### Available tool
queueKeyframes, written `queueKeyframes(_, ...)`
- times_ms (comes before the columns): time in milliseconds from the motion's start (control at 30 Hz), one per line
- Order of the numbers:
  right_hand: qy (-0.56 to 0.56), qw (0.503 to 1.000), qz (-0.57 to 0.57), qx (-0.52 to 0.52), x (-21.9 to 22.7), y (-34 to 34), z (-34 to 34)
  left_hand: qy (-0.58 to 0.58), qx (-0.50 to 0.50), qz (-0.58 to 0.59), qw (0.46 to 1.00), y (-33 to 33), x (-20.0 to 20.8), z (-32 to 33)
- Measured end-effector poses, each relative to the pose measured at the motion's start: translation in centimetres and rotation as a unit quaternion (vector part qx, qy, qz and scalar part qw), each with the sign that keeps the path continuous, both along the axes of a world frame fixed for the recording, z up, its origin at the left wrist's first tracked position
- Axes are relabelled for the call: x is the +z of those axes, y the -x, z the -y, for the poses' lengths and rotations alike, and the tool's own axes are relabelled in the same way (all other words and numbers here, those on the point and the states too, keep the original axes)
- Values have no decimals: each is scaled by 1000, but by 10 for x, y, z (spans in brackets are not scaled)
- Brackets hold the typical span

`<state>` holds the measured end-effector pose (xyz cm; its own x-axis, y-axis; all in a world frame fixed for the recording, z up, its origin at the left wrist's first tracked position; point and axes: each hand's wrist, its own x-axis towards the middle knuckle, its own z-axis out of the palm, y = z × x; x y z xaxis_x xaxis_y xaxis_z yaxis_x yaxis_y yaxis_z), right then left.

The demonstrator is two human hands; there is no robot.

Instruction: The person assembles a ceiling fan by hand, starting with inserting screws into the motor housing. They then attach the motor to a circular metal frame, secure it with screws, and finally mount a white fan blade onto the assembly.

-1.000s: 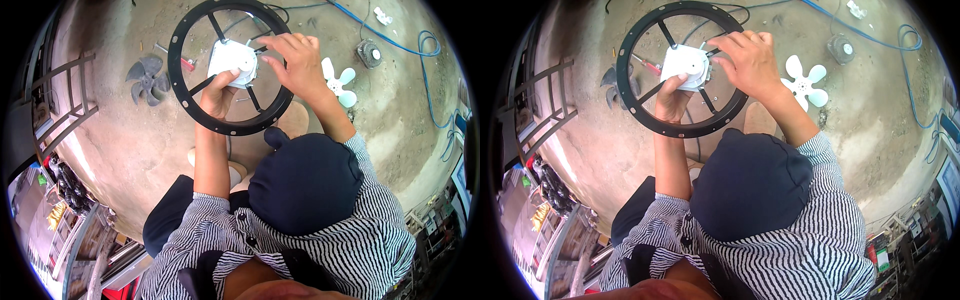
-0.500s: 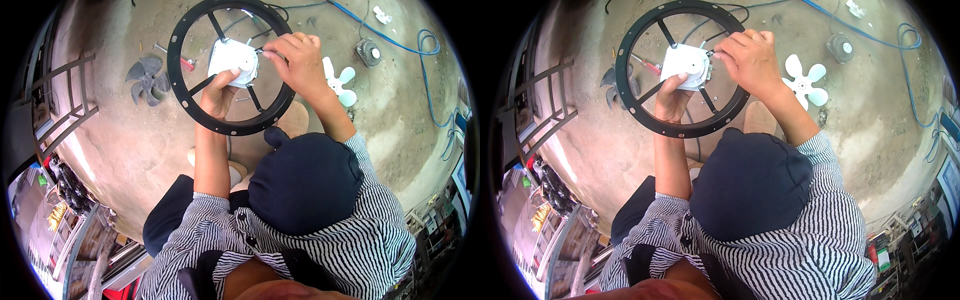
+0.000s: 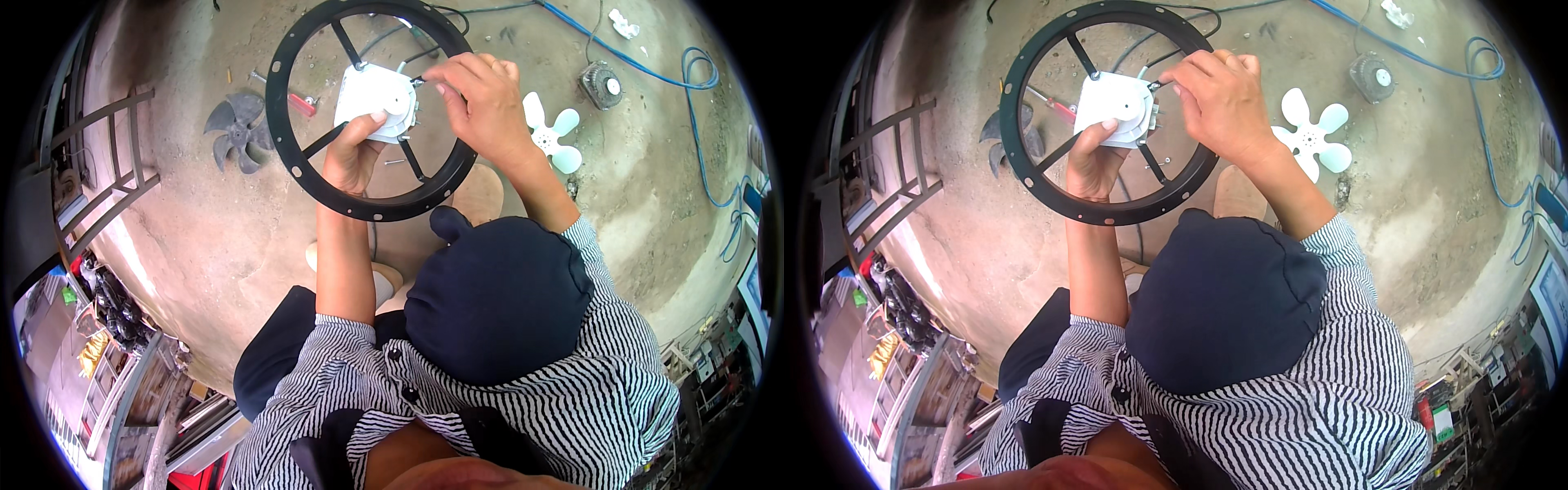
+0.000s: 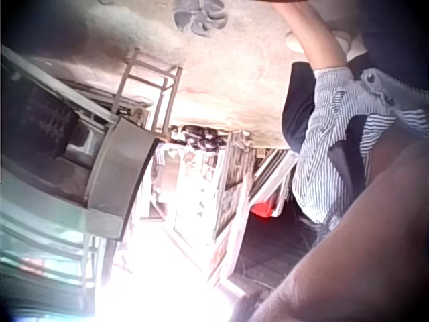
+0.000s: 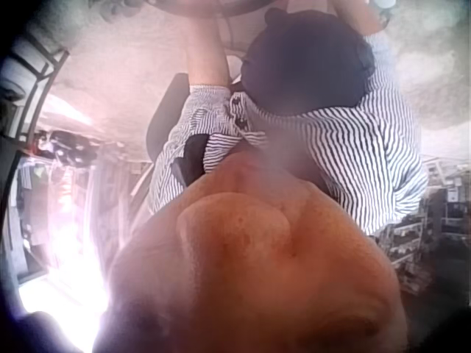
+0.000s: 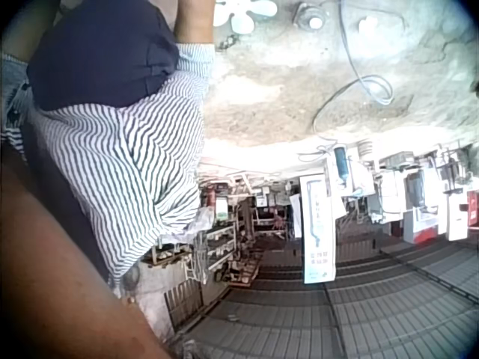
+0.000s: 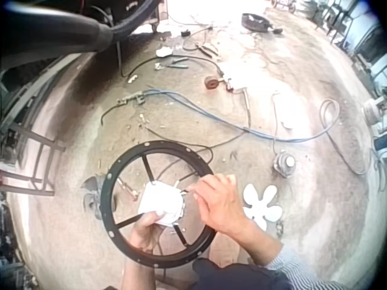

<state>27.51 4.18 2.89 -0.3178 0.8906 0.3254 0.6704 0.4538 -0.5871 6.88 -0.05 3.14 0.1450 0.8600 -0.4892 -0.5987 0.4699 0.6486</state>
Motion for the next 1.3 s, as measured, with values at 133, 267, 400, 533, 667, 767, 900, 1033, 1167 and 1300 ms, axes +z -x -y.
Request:
queueKeyframes(133,22,1000,14,16,-4,-3,2,2,5,1,1000,-1,0,0)
queueKeyframes(267,58,998,0,-24,3,1,3,-2,2,1,1000,-3,0,-1)
queueKeyframes(400,30,999,8,6,-2,-3,3,1,1,5,1000,-2,-2,0)
queueKeyframes(533,44,999,1,8,1,-2,4,1,6,-1,1000,-2,-1,0)
queueKeyframes(667,34,999,-5,8,-5,-4,3,-2,4,5,1000,-1,-4,0)
queueKeyframes(767,40,998,-40,-15,1,3,3,-2,4,6,1000,-1,-4,0)
queueKeyframes(900,43,999,-25,0,-3,-1,4,-5,0,5,1000,-1,-2,-1)
queueKeyframes(1033,54,998,-26,5,-4,-2,3,-3,0,5,1000,-1,-4,-1)
queueKeyframes(1167,80,995,-57,-30,4,4,4,-1,1,5,1000,-1,-4,-1)
queueKeyframes(1300,63,998,-15,6,-4,-2,5,4,-1,2,1000,2,-5,-1)
